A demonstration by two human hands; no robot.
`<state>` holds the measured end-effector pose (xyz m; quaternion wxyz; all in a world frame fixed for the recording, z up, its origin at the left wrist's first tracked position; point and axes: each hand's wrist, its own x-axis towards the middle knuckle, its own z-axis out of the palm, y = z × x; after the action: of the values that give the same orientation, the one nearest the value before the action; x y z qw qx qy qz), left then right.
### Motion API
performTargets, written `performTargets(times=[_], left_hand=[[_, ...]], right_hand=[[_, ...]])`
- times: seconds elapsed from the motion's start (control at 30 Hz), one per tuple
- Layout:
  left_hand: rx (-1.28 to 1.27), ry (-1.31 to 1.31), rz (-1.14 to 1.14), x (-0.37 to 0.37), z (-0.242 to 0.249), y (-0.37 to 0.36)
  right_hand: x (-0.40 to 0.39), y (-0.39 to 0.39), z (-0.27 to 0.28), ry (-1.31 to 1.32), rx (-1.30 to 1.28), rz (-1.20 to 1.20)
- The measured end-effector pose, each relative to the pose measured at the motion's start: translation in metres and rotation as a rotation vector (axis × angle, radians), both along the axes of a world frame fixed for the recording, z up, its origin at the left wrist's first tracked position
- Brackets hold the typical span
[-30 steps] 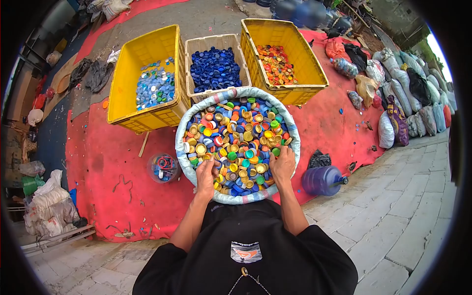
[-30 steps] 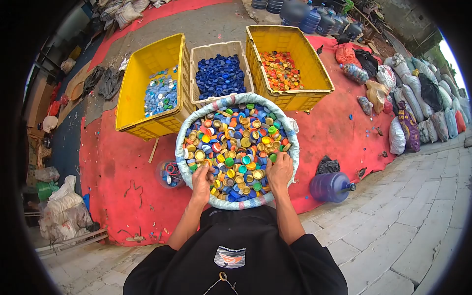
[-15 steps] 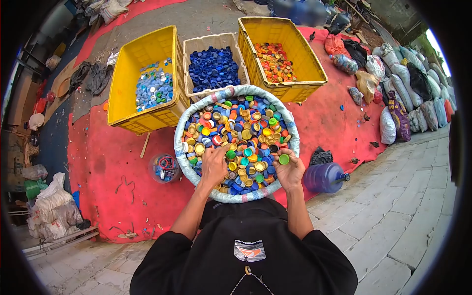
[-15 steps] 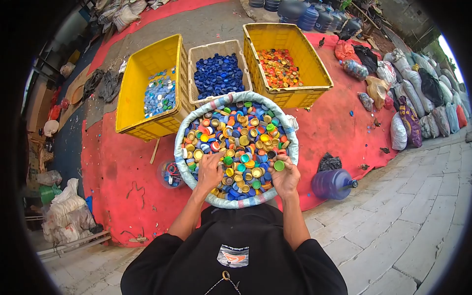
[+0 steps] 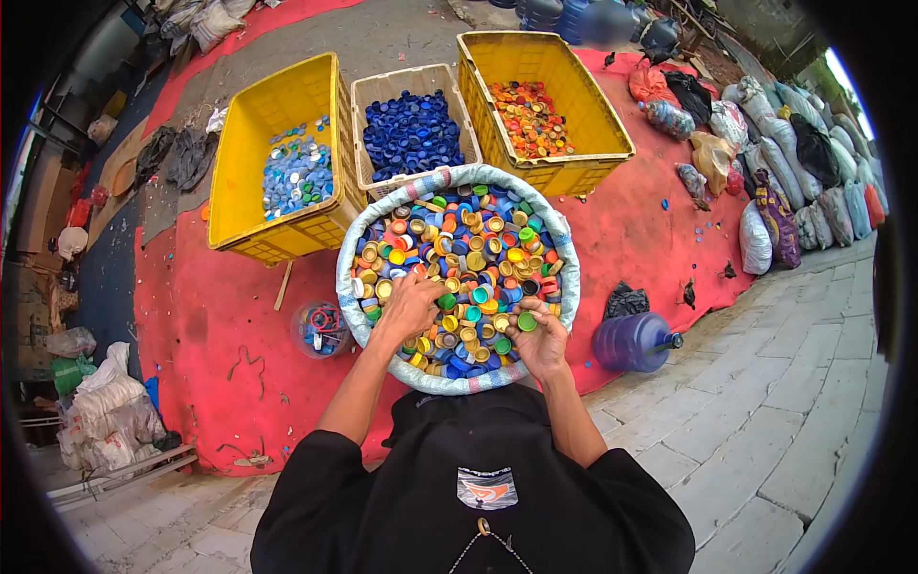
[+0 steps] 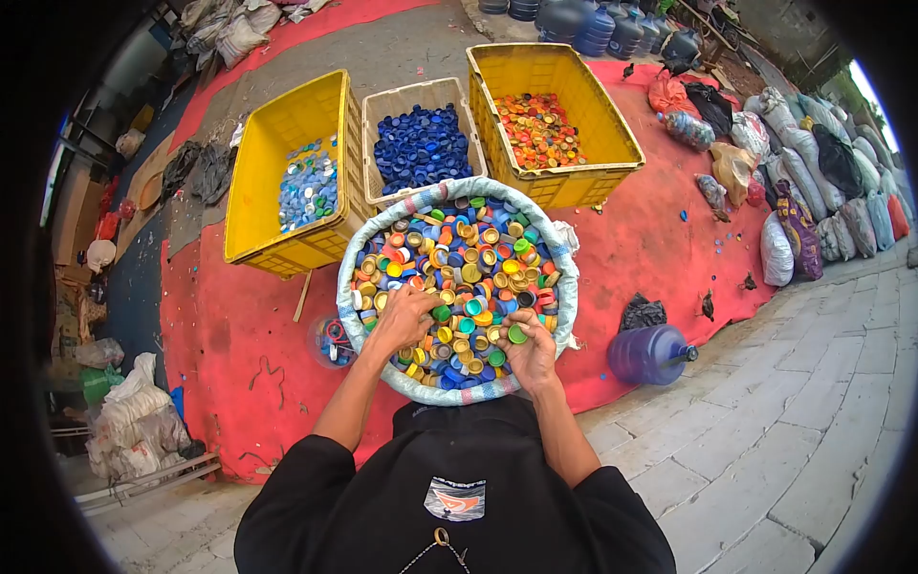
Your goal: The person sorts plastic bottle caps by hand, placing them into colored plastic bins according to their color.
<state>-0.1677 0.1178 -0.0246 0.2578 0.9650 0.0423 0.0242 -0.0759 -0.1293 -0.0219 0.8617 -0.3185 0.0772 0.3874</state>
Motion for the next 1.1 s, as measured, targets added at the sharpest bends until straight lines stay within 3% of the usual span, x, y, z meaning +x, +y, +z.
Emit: performTargets(times=[0.67, 0.8, 0.9, 0.97, 1.03, 1.1], left_hand=[[-0.173, -0.151, 0.085, -0.005, -0.009, -0.012], [-0.598, -0.078, 0.327, -0.016, 0.007, -0.015], [-1.48, -0.227, 0.579, -0.031, -0.006, -0.016], [-1.939, -0.357, 0.575, -0.047, -0.006, -0.011], [-2.182, -0.452, 0.611, -0.059, 0.0, -0.008], [-2.259, -0.488, 0.681, -0.07, 0.002, -0.006]], right_hand=[[-0.006, 0.01, 0.002, -0.059, -0.164, 0.044], [-0.008, 0.017, 0.0, -0.151, -0.31, 0.056], [-0.011, 0.03, 0.001, -0.353, -0.59, 0.13], [-0.013, 0.041, 0.0, -0.665, -0.804, 0.188], [-0.014, 0.054, 0.007, -0.927, -0.989, 0.279], [-0.012, 0.065, 0.003, -1.258, -1.006, 0.296]])
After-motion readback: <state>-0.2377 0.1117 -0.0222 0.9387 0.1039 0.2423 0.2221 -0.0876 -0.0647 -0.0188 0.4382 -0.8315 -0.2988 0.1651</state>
